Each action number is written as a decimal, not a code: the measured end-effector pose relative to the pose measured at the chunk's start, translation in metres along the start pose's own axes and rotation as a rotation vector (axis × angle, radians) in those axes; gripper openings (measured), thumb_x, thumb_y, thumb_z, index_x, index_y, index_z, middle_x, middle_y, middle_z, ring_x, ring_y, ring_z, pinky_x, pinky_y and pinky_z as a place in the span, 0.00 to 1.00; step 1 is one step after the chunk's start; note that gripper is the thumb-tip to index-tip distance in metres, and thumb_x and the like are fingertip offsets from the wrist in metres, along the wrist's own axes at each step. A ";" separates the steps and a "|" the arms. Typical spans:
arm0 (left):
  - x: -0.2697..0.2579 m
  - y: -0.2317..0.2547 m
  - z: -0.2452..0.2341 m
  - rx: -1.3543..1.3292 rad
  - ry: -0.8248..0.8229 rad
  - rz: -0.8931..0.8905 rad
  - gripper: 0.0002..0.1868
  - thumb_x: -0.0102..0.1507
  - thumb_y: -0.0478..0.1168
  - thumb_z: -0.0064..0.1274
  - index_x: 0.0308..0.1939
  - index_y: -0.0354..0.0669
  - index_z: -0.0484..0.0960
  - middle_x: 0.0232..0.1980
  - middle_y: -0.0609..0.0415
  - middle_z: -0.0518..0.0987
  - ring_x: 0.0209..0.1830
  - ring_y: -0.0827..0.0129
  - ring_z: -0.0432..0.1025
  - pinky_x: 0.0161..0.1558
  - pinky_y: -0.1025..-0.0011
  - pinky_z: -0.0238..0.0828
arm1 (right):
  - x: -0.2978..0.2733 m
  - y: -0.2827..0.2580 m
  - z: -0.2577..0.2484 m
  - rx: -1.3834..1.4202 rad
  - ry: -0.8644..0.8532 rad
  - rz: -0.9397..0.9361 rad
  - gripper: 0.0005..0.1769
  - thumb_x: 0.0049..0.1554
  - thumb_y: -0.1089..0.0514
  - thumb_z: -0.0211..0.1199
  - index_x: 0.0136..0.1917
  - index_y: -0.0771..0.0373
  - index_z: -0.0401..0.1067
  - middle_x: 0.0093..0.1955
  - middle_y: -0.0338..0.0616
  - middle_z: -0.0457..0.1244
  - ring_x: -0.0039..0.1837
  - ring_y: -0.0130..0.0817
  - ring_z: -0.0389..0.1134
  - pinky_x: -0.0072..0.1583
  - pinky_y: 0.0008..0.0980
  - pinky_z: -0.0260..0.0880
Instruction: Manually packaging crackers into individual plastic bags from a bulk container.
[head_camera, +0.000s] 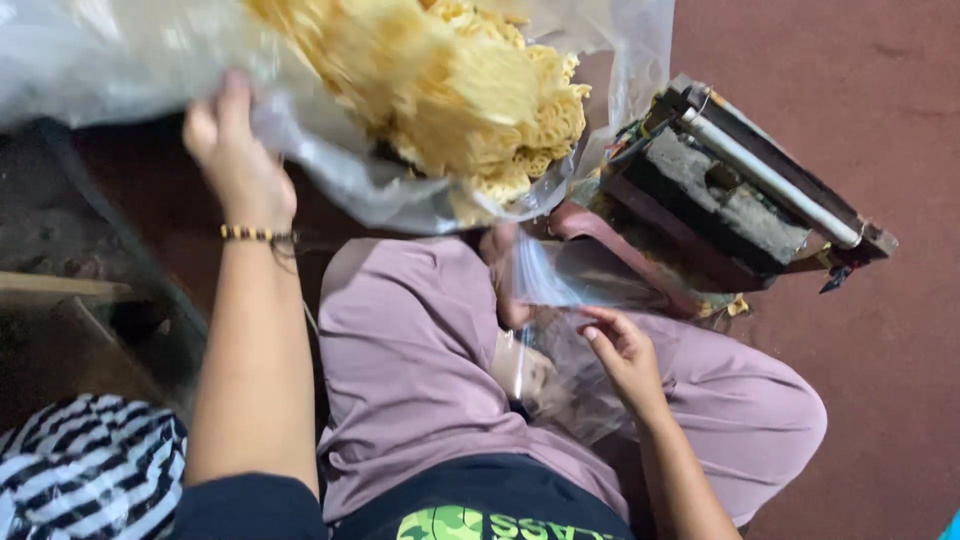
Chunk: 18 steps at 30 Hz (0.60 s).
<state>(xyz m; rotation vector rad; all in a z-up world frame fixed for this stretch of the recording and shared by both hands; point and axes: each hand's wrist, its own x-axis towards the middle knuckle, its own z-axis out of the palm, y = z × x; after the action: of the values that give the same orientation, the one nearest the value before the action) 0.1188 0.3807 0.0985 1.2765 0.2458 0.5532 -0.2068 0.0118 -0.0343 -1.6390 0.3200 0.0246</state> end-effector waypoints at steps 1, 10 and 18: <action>0.005 -0.017 -0.019 -0.006 -0.006 0.003 0.10 0.60 0.42 0.63 0.35 0.41 0.80 0.33 0.56 0.80 0.31 0.72 0.76 0.35 0.70 0.77 | 0.006 0.007 0.001 0.000 0.007 -0.006 0.17 0.62 0.59 0.59 0.64 0.63 0.73 0.60 0.41 0.70 0.56 0.28 0.71 0.61 0.27 0.69; -0.014 -0.086 -0.215 -0.069 0.387 -0.373 0.22 0.62 0.53 0.72 0.53 0.55 0.78 0.57 0.56 0.74 0.62 0.56 0.71 0.68 0.44 0.59 | 0.048 -0.007 0.036 -0.075 -0.093 -0.071 0.16 0.58 0.65 0.65 0.60 0.64 0.78 0.59 0.50 0.70 0.55 0.38 0.74 0.57 0.40 0.74; -0.223 -0.067 -0.103 0.528 -0.153 -0.257 0.30 0.63 0.61 0.47 0.67 0.61 0.71 0.71 0.56 0.62 0.73 0.64 0.56 0.70 0.50 0.37 | 0.055 -0.024 -0.004 -0.385 0.048 -0.252 0.14 0.57 0.67 0.64 0.57 0.62 0.78 0.59 0.54 0.70 0.59 0.54 0.71 0.60 0.49 0.69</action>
<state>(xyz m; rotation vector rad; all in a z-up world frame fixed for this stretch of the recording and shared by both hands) -0.1010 0.3390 -0.0230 1.7569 0.4395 0.1677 -0.1495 -0.0011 -0.0219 -2.0550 0.1469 -0.1525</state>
